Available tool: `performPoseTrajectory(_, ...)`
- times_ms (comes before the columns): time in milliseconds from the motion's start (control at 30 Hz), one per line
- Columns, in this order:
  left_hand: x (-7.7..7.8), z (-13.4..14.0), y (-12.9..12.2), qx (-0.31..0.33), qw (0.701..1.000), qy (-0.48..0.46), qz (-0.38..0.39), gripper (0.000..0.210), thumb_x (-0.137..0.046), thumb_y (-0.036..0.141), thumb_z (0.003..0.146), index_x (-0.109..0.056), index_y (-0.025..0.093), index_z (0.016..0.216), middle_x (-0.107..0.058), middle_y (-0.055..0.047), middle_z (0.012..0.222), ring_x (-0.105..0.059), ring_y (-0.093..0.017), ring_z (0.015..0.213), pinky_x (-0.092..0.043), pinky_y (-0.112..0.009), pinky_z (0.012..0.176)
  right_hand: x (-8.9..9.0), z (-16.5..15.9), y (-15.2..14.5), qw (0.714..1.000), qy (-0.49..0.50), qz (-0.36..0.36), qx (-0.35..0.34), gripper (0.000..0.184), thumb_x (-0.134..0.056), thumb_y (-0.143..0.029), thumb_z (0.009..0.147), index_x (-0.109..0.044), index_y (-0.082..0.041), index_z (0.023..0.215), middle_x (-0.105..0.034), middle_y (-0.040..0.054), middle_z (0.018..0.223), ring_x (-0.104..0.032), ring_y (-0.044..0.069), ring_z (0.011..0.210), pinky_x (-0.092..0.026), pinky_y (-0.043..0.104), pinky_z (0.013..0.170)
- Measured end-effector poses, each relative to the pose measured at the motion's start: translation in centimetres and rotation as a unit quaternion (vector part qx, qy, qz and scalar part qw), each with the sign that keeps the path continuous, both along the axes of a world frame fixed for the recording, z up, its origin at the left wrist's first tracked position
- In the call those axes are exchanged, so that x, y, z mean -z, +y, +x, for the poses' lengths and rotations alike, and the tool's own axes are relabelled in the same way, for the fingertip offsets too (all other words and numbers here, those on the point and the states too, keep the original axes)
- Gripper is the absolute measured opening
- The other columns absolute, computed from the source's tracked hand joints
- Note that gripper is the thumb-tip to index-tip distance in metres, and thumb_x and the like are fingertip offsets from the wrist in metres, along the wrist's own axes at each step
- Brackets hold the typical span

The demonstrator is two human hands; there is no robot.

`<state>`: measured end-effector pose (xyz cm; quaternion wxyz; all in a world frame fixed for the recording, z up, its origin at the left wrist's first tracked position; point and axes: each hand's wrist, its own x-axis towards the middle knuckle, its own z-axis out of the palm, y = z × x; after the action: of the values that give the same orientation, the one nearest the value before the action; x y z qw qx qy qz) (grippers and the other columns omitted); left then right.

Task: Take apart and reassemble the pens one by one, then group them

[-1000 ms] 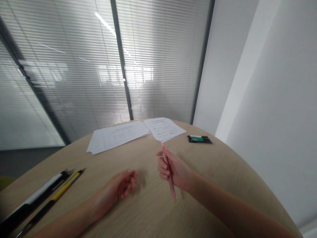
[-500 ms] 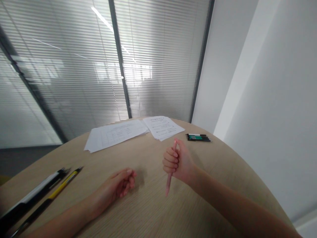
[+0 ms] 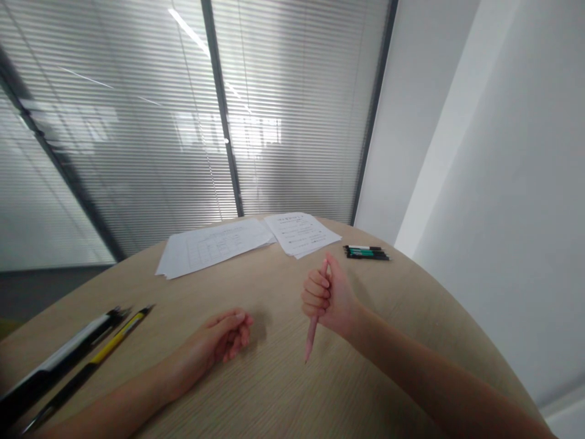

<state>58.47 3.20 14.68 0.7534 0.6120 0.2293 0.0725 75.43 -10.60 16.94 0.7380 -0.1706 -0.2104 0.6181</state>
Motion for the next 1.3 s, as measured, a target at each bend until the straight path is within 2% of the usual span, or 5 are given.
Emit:
performPoseTrajectory(567, -0.1, 0.0, -0.1, -0.002, 1.000, -0.002, -0.001, 0.016, -0.051, 0.030, 0.071, -0.054, 0.014, 0.071, -0.055, 0.003, 0.052, -0.042, -0.006, 0.039, -0.024, -0.019, 0.040, 0.8, -0.1, 0.4, 0.999, -0.029, -0.013, 0.023, 0.056, -0.031, -0.060, 0.077, -0.027, -0.018, 0.041, -0.018, -0.0087, 0.036, -0.013, 0.004, 0.030, -0.017, 0.016, 0.029)
performPoseTrajectory(800, 0.2, 0.1, -0.2, 0.021, 0.999, 0.007, 0.045, 0.016, -0.052, 0.030, 0.069, -0.054, 0.015, 0.065, -0.054, 0.003, 0.051, -0.041, -0.006, 0.040, -0.025, -0.019, 0.041, 0.0, -1.3, 0.9, 0.988, -0.057, -0.086, 0.113, 0.034, -0.045, -0.038, 0.079, -0.044, -0.017, 0.053, -0.041, -0.0051, 0.044, -0.040, 0.008, 0.043, -0.037, 0.023, 0.053)
performPoseTrajectory(967, 0.4, -0.1, -0.6, 0.080, 0.988, 0.013, 0.130, 0.021, -0.054, 0.035, 0.068, -0.055, 0.015, 0.060, -0.052, 0.004, 0.049, -0.040, -0.006, 0.039, -0.027, -0.019, 0.041, 1.4, -1.3, 1.5, 0.961, -0.092, -0.170, 0.197, 0.029, -0.048, -0.043, 0.077, -0.050, -0.017, 0.063, -0.047, -0.0052, 0.050, -0.041, 0.007, 0.043, -0.032, 0.021, 0.048)
performPoseTrajectory(1067, 0.5, -0.2, -0.8, 0.108, 0.983, 0.006, 0.152, 0.031, -0.049, 0.043, 0.071, -0.056, 0.015, 0.060, -0.052, 0.003, 0.049, -0.040, -0.007, 0.040, -0.028, -0.019, 0.042, 2.2, -1.7, 1.6, 0.960, -0.116, -0.186, 0.173, 0.028, -0.051, -0.046, 0.075, -0.051, -0.018, 0.069, -0.042, -0.0080, 0.046, -0.032, 0.005, 0.036, -0.024, 0.020, 0.041)
performPoseTrajectory(1300, 0.4, -0.4, -0.8, 0.098, 0.988, -0.014, 0.118, 0.045, -0.040, 0.057, 0.071, -0.055, 0.015, 0.066, -0.052, 0.001, 0.050, -0.042, -0.008, 0.039, -0.029, -0.020, 0.040, 3.5, -2.2, 1.4, 0.959, -0.181, -0.165, 0.140, 0.031, -0.065, -0.044, 0.062, -0.054, -0.016, 0.070, -0.052, -0.0046, 0.053, -0.044, 0.007, 0.047, -0.030, 0.019, 0.044)
